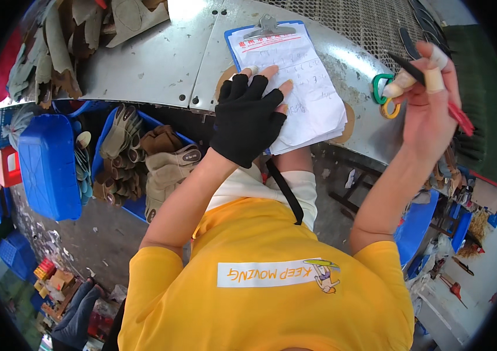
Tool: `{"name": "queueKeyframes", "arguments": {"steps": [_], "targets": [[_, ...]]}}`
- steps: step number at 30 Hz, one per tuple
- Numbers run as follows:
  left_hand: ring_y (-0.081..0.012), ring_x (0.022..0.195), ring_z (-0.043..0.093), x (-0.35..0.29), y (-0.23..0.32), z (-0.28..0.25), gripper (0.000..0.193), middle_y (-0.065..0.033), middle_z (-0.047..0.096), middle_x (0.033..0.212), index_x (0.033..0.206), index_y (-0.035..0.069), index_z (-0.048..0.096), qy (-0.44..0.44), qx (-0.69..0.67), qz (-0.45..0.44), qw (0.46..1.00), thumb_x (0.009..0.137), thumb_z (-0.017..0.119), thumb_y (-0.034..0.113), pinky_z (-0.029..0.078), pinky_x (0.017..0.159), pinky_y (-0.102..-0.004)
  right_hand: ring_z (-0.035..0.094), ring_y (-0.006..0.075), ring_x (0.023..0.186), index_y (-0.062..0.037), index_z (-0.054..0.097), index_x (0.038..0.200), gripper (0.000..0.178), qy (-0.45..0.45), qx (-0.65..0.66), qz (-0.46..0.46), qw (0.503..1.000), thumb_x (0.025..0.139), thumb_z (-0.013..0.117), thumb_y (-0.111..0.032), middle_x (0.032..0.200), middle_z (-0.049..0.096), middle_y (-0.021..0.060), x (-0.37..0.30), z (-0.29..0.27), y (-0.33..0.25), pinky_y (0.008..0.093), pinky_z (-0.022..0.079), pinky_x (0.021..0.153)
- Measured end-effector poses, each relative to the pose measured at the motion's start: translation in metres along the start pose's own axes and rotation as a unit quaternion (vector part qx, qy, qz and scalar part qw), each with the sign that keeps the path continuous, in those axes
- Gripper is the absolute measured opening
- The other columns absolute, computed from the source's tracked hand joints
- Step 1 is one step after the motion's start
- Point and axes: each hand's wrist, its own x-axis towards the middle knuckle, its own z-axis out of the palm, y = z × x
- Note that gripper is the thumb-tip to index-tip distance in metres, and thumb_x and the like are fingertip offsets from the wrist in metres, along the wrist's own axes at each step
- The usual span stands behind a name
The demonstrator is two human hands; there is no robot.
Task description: The recorder is assembling and inspecting shoe components, applying labels, and documenting progress on a clipboard.
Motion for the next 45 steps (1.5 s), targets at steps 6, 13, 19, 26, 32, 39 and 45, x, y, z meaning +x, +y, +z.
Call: {"name": "queueKeyframes", "arguments": {"steps": [6,13,19,26,32,39,45], "targets": [[-0.0332,0.107,0.050,-0.003,-0.005,0.001,0.033,-0.0049,0.054,0.121,0.107,0.020,0.064,0.002,0.012,-0.012,1.000,0.073,0.063,0.020,0.040,0.089,-0.0424,0.057,0.0070,0.059,-0.0022,0.062,0.084,0.012,-0.179,0.057,0.190,0.964,0.082,0.065,-0.014,0.070,0.063,0.0030,-0.012,0.052,0.094,0.0200,0.041,0.047],[-0.0350,0.104,0.052,-0.003,-0.006,0.002,0.037,-0.0022,0.055,0.123,0.108,0.022,0.064,0.003,-0.012,-0.023,1.000,0.072,0.068,0.019,0.043,0.089,-0.0408,0.043,0.0039,0.057,-0.0022,0.051,0.070,0.022,-0.063,-0.076,0.069,0.993,0.078,0.068,-0.014,0.060,0.051,-0.0029,-0.020,0.059,0.143,0.0212,0.034,0.051],[-0.0352,0.104,0.052,-0.004,-0.007,0.003,0.036,-0.0023,0.055,0.123,0.107,0.022,0.065,0.009,-0.011,-0.021,1.000,0.071,0.068,0.019,0.044,0.089,-0.0404,0.040,0.0047,0.057,-0.0015,0.050,0.068,0.025,-0.075,-0.111,0.057,0.989,0.076,0.069,-0.015,0.059,0.049,-0.0028,-0.020,0.061,0.144,0.0228,0.034,0.051],[-0.0342,0.103,0.053,-0.004,-0.009,0.006,0.033,-0.0031,0.057,0.122,0.104,0.020,0.066,0.016,-0.010,-0.016,1.000,0.071,0.068,0.020,0.044,0.089,-0.0402,0.039,0.0057,0.057,-0.0012,0.050,0.069,0.025,-0.072,-0.098,0.071,0.990,0.076,0.069,-0.016,0.059,0.047,-0.0022,-0.019,0.059,0.150,0.0236,0.034,0.052],[-0.0332,0.103,0.053,-0.003,-0.009,0.006,0.033,-0.0026,0.057,0.121,0.103,0.020,0.066,0.016,-0.007,-0.016,1.000,0.070,0.068,0.019,0.043,0.089,-0.0401,0.039,0.0067,0.057,-0.0015,0.050,0.070,0.024,-0.088,-0.135,0.040,0.986,0.075,0.069,-0.015,0.060,0.048,-0.0009,-0.020,0.059,0.146,0.0240,0.035,0.052],[-0.0328,0.104,0.053,-0.004,-0.008,0.004,0.033,-0.0029,0.057,0.121,0.103,0.020,0.066,0.017,-0.008,-0.018,1.000,0.070,0.068,0.019,0.042,0.090,-0.0402,0.040,0.0066,0.057,-0.0015,0.050,0.071,0.024,-0.082,-0.128,0.026,0.988,0.076,0.069,-0.016,0.060,0.049,-0.0005,-0.022,0.061,0.146,0.0239,0.036,0.052],[-0.0333,0.104,0.053,-0.005,-0.009,0.008,0.034,-0.0029,0.057,0.121,0.104,0.020,0.065,0.019,-0.011,-0.015,1.000,0.070,0.069,0.019,0.042,0.091,-0.0410,0.041,0.0069,0.057,-0.0017,0.050,0.071,0.025,-0.082,-0.097,0.055,0.990,0.075,0.070,-0.016,0.060,0.049,-0.0003,-0.021,0.062,0.146,0.0242,0.036,0.052]]}}
